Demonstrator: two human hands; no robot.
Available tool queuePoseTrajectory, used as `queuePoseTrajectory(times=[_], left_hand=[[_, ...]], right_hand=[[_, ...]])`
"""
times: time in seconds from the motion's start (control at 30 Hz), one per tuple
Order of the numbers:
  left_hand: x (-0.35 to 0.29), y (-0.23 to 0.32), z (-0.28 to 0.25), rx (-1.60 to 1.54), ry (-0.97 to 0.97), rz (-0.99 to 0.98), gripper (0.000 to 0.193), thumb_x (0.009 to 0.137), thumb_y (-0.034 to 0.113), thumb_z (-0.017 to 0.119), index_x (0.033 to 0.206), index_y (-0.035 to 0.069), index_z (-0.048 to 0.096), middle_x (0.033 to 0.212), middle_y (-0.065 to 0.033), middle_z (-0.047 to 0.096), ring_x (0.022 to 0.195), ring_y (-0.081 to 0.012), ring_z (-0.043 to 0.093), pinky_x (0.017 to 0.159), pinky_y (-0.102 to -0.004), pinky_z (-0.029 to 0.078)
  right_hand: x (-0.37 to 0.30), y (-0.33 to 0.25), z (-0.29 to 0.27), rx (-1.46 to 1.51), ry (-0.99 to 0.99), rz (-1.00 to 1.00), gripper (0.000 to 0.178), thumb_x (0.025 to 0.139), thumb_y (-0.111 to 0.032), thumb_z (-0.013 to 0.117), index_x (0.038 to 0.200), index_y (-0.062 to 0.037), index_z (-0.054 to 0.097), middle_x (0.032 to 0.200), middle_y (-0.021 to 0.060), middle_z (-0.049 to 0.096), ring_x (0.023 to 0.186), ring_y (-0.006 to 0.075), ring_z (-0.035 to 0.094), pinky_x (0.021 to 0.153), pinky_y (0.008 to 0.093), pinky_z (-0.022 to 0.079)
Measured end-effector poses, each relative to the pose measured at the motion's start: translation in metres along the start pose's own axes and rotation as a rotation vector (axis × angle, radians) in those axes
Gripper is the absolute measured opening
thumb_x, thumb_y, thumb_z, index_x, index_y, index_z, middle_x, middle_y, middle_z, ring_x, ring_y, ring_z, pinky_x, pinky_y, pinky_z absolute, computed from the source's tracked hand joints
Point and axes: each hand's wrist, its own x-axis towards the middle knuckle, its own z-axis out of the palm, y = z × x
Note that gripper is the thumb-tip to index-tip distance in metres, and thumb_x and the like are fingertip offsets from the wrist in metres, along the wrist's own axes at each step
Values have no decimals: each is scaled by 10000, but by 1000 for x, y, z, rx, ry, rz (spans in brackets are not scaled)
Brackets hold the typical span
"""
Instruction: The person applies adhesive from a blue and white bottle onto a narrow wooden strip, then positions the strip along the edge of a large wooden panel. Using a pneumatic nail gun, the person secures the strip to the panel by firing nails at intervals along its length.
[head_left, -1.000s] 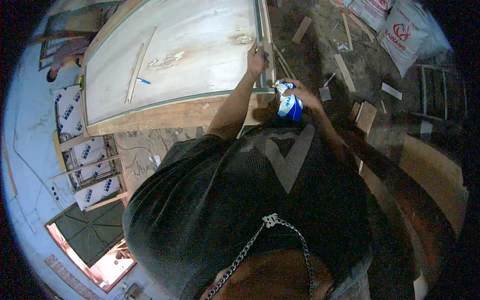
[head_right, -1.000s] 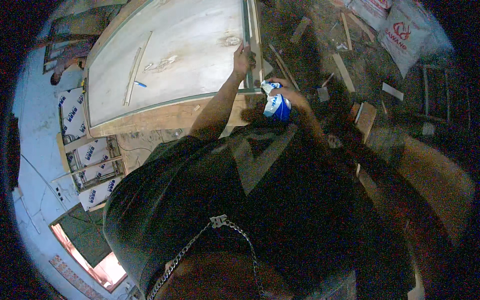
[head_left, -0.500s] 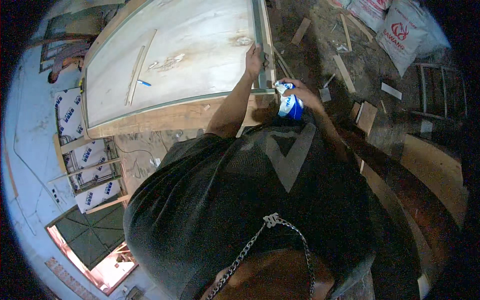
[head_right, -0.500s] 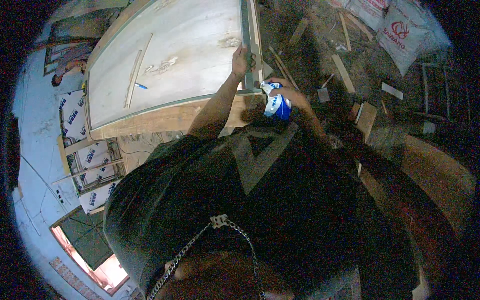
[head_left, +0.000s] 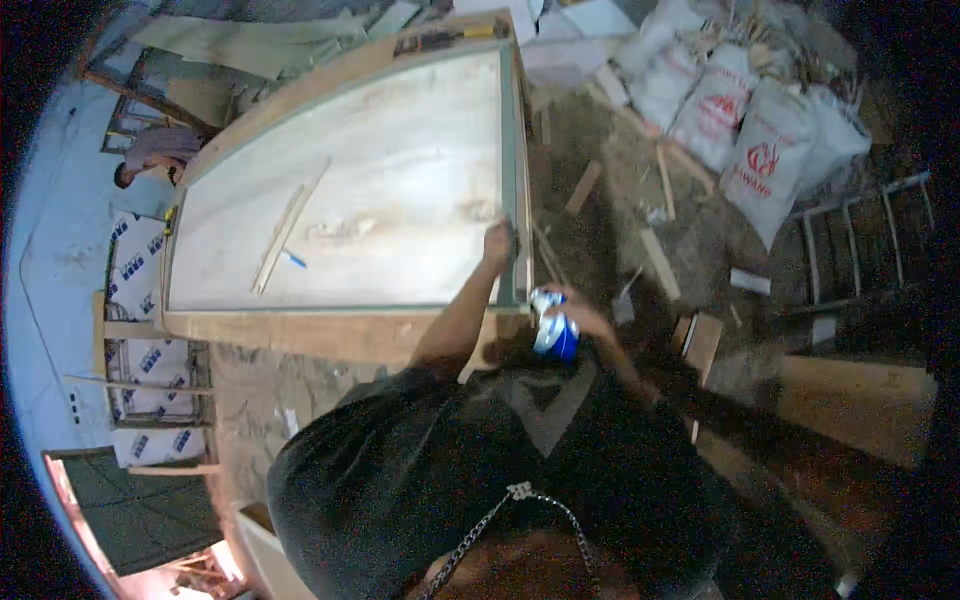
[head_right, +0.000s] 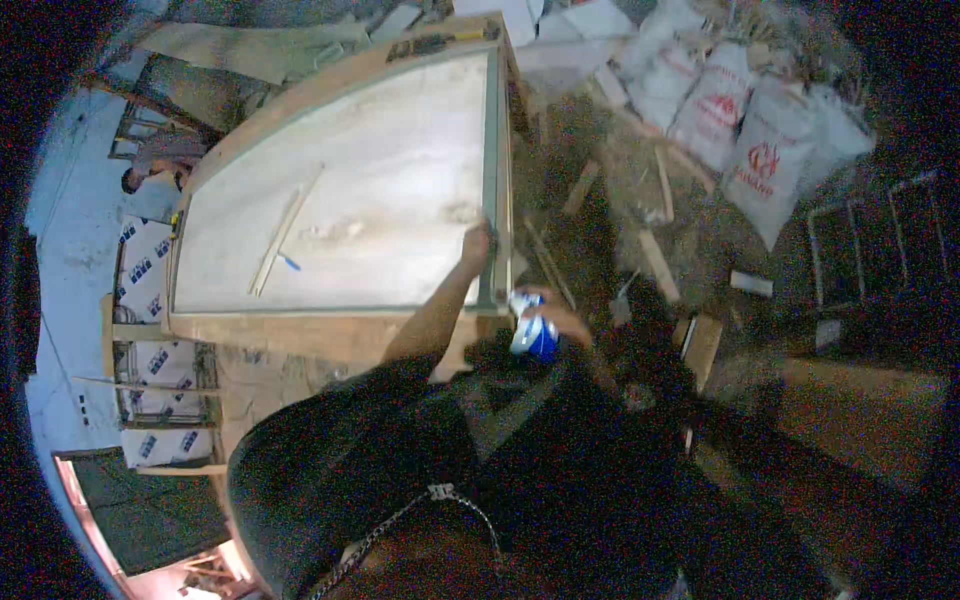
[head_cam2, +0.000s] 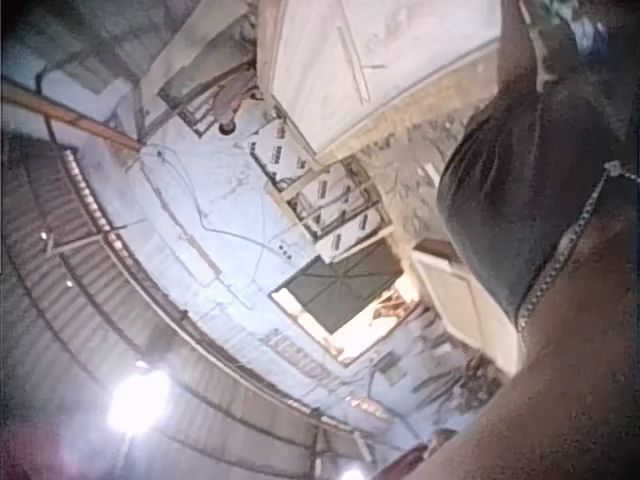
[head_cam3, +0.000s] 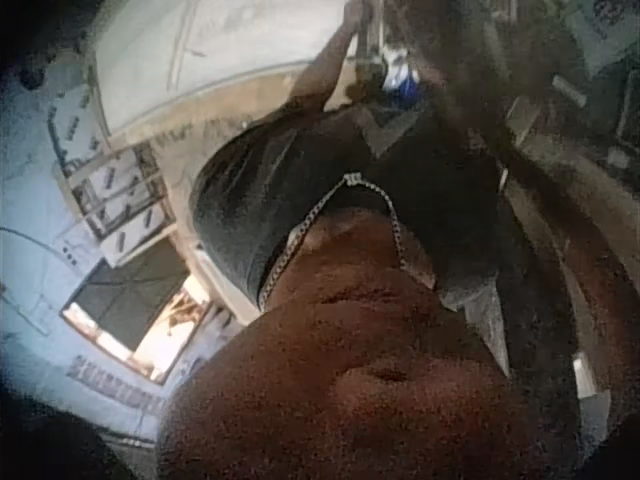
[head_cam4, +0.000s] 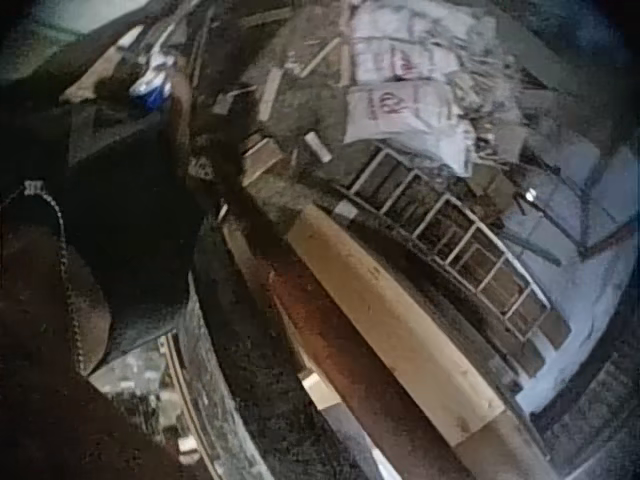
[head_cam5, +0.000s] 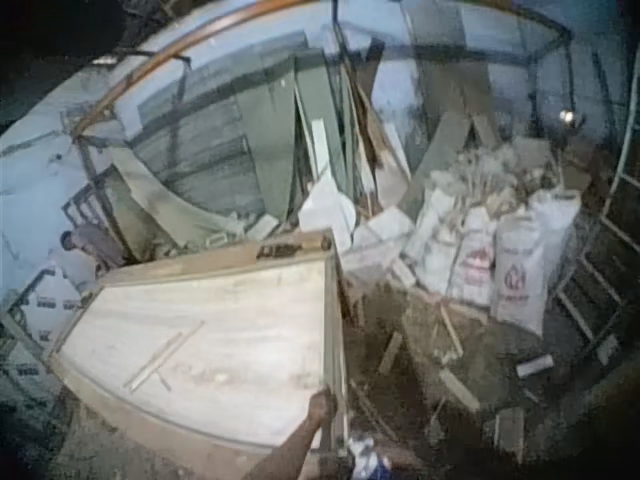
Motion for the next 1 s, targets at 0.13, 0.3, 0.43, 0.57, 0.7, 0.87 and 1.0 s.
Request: queuePoseTrajectory(times=[0.13,0.3,0.43,0.57,0.7,0.87,1.0], left_hand=[[6,39,29,-59,170,-330,589,871,580,405,586,75,514,505,-38,490,412,-142,458,375,-313,351],[0,61,31,-197,159,-427,603,844,610,429,685,42,557,515,-33,484,401,-130,435,373,-284,339],[12,57,28,-142,124,-497,587,850,602,428,722,45,562,510,-19,458,396,-125,421,375,-275,333],[14,46,33,-199,68,-431,566,862,591,404,910,48,556,556,-14,460,431,-109,424,384,-266,333],[13,43,39,-140,102,-300,515,894,550,369,1018,83,548,627,-29,516,507,-110,481,411,-265,369],[14,23,31,92,114,-175,493,916,496,354,990,45,539,689,-81,564,550,-150,532,467,-307,440],[26,16,27,414,143,-140,407,931,338,371,1001,-25,543,732,-182,603,655,-329,596,591,-403,463]], right_hand=[[13,23,-9,83,-98,-93,558,646,-68,655,1189,-53,526,1038,59,582,933,159,533,830,275,427],[16,0,-7,2,-103,15,562,643,-66,654,1190,-44,523,1078,58,563,955,168,530,829,288,422],[21,8,-8,-50,-73,-53,550,654,-92,675,1180,-34,526,1074,74,573,960,174,539,840,293,419],[16,-10,-5,-29,-68,-23,546,627,-128,703,1142,-25,551,1068,87,584,1003,192,534,882,309,401],[16,-8,-3,-151,-31,-99,532,639,-132,667,1145,-20,546,1034,86,579,959,183,538,832,293,417],[9,-13,4,-70,-89,-32,540,640,-117,650,1156,-10,535,1041,89,573,963,183,533,830,282,415],[8,-7,3,-182,-42,-16,557,638,-25,695,1173,-56,544,1040,66,597,973,180,545,871,321,435]])
